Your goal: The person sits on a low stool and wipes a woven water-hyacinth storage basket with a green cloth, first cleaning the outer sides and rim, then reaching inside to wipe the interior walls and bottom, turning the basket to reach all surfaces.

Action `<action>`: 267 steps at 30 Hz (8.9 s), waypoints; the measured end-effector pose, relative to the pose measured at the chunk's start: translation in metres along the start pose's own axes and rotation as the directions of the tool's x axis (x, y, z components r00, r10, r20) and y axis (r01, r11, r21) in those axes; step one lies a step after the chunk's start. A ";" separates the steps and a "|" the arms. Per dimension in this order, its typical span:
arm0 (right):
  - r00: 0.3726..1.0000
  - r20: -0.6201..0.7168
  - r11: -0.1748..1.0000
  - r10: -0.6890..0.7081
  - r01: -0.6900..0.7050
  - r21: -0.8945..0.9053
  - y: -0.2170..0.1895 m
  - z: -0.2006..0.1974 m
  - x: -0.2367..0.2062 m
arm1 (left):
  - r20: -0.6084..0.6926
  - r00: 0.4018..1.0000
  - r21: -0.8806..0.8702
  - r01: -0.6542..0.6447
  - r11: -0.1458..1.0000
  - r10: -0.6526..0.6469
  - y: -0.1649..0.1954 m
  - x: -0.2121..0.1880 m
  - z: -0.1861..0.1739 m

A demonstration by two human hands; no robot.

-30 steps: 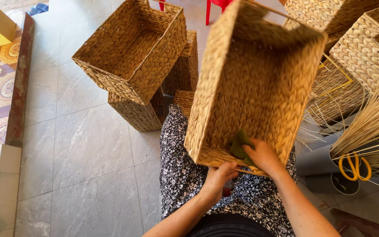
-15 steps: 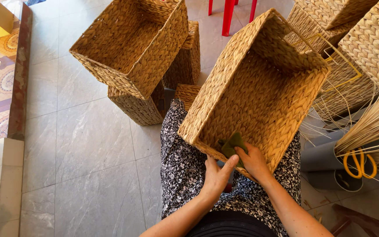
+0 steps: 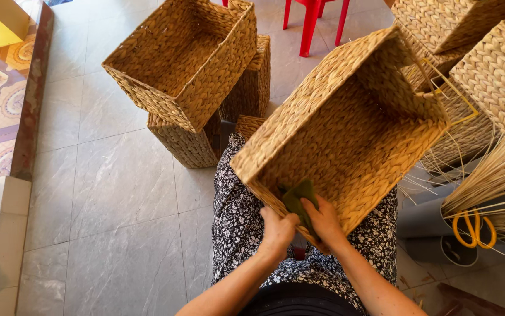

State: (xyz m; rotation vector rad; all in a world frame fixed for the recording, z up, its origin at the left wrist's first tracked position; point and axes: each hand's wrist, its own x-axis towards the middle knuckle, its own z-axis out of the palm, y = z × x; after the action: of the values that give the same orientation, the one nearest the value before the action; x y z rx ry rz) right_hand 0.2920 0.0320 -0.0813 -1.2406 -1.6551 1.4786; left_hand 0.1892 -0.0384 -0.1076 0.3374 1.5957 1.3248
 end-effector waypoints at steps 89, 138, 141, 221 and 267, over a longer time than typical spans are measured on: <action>0.989 0.001 0.535 0.148 -0.079 -0.841 0.007 -0.097 0.026 | 0.109 0.315 0.404 -0.880 0.247 0.943 0.130 -0.053 -0.072; 0.899 0.425 0.712 -0.107 0.368 -0.598 -0.030 0.062 0.000 | 0.081 0.324 0.427 -0.866 0.260 0.943 0.128 -0.049 -0.068; 0.914 0.382 0.680 -0.140 0.369 -0.634 -0.021 0.027 0.012 | 0.069 0.341 0.436 -0.856 0.279 0.937 0.126 -0.050 -0.069; 0.978 -0.163 0.407 0.134 -0.204 -0.890 0.009 -0.149 0.025 | 0.103 0.317 0.397 -0.882 0.253 0.943 0.136 -0.051 -0.065; 0.854 0.520 0.645 0.021 0.386 -0.659 -0.055 0.066 -0.003 | 0.042 0.397 0.405 -0.846 0.348 0.917 0.124 -0.047 -0.065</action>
State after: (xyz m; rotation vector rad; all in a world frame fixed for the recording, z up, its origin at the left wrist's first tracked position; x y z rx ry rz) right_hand 0.2211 0.0050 -0.0413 -1.0348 -2.8550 1.0123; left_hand 0.1141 -0.0650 0.0163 1.5770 1.8942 1.8822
